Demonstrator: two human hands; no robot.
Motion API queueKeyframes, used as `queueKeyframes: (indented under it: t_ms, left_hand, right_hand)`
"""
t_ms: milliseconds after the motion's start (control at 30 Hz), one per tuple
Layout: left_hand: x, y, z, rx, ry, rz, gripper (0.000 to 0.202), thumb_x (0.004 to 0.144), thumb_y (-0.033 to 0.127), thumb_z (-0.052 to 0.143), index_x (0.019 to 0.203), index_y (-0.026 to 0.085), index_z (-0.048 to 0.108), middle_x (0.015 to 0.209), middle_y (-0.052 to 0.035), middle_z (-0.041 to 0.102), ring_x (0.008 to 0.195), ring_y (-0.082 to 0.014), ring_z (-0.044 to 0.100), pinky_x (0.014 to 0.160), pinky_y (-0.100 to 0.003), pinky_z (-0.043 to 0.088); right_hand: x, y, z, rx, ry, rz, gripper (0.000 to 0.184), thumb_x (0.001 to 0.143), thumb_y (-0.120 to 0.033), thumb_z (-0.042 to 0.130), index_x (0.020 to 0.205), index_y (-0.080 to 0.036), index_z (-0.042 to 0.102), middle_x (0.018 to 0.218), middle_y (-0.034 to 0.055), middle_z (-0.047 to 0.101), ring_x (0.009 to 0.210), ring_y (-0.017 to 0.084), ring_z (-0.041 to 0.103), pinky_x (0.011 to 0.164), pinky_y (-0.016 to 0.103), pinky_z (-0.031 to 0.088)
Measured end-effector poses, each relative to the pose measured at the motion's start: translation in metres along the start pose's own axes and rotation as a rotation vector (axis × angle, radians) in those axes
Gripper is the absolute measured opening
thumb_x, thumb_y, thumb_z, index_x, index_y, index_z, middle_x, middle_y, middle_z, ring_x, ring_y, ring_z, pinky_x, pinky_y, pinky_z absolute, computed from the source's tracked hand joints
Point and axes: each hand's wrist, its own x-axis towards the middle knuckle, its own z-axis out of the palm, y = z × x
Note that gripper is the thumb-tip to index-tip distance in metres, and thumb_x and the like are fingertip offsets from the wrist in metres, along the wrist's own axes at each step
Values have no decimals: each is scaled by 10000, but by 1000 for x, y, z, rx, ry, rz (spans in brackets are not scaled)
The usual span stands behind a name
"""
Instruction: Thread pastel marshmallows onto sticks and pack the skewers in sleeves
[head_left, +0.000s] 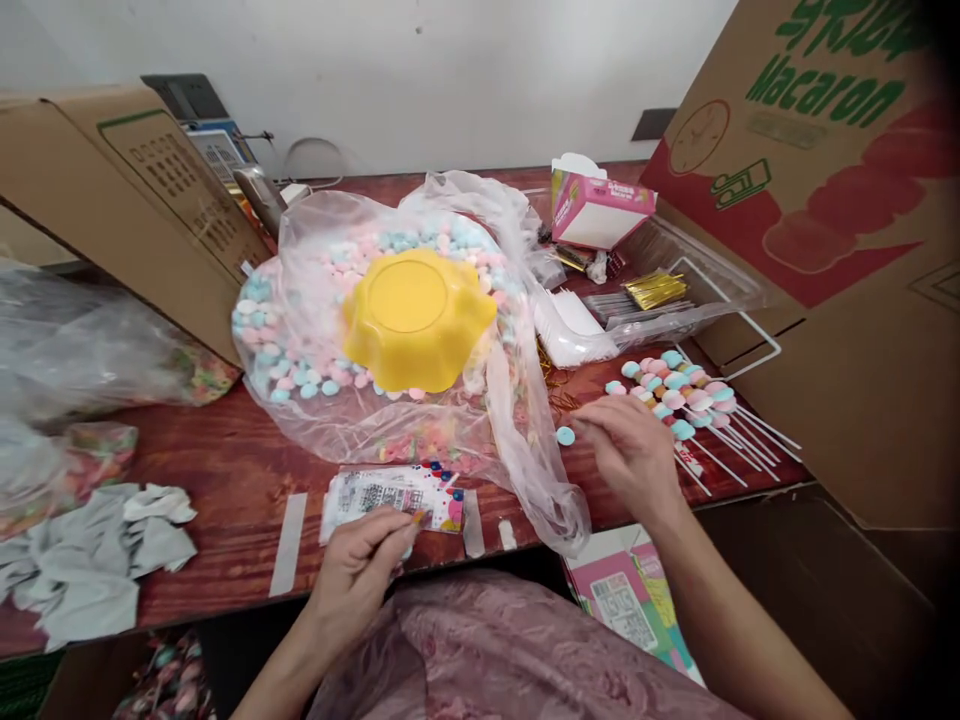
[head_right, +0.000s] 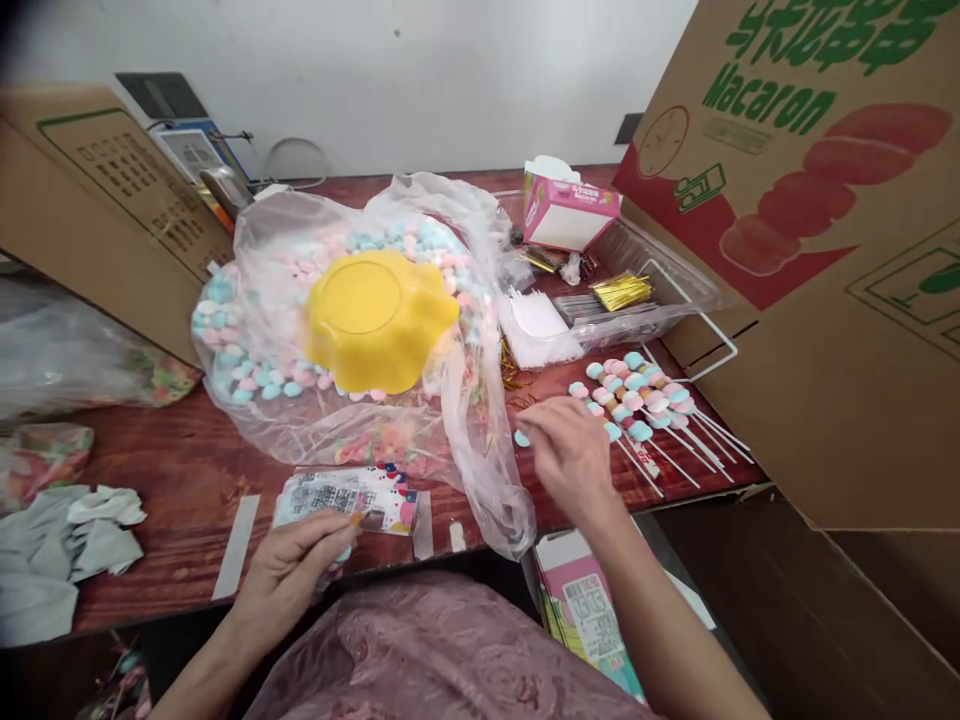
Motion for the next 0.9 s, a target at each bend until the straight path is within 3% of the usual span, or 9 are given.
queueKeyframes:
  t_ms: [133,267,400,533,633,733,767,833,900]
  left_hand:
    - [-3,0,0,-307,123,-390,287,761,454,764,738,168,761,706,-35,644,558,-111,545,524,-220,442]
    - [-5,-2,7,-437,137,-484,375,654,514,839,794,170,786,806,-57,699,621,-133,611,581,-245,503]
    - [-11,-9,6,-466,146,-540,381,640,498,856,816,168,782,759,-43,696,576,-113,587,532,-225,479]
    - [-20,-19,2,-554,185,-590,378,632,465,868,831,160,768,700,-40,691,508,-96,552,480,-211,432]
    - [-18,-14,0,-590,148,-566,342,658,466,847,791,161,766,667,-33,666,487,-89,521,467,-213,417]
    - [-8,7,1,-480,54,-419,225,758,404,781,749,179,781,778,-55,686,609,-121,588,555,-241,486]
    - [-4,16,2,-425,20,-325,184,786,361,759,737,186,786,843,-64,695,706,-144,626,634,-258,520]
    - [6,31,6,-360,-12,-127,135,838,290,705,792,207,801,966,-74,706,906,-184,655,829,-302,535]
    - [13,38,10,-348,-33,64,132,864,257,676,873,217,801,1029,-77,703,991,-194,652,914,-331,519]
  right_hand:
    - [4,31,8,-179,-303,-192,196,918,-123,556,911,-223,724,974,25,743,875,204,558,784,376,369]
    - [9,24,31,-291,-592,-336,155,887,-105,594,857,-186,722,998,54,732,895,220,524,771,394,301]
    - [18,27,45,-225,-675,-332,151,842,-80,611,748,-164,693,844,59,712,856,205,550,716,353,320]
    - [27,44,35,-130,-658,-262,189,865,-93,559,835,-185,722,875,40,730,827,167,618,709,296,408]
    - [35,45,14,-59,-460,-118,267,946,-153,468,945,-196,731,872,32,744,785,157,673,698,277,490]
    - [39,14,1,95,-142,19,226,939,-191,517,981,-221,737,845,26,749,724,169,693,655,287,531]
    - [38,-3,2,160,-133,2,233,925,-171,537,1033,-236,734,849,18,749,707,161,690,651,281,536]
    - [31,-40,10,314,-301,-113,389,929,-116,480,1249,-248,658,834,4,737,660,136,671,654,266,542]
    - [20,-73,25,372,-435,-141,498,939,-117,449,1415,-243,525,948,37,737,721,150,676,732,304,560]
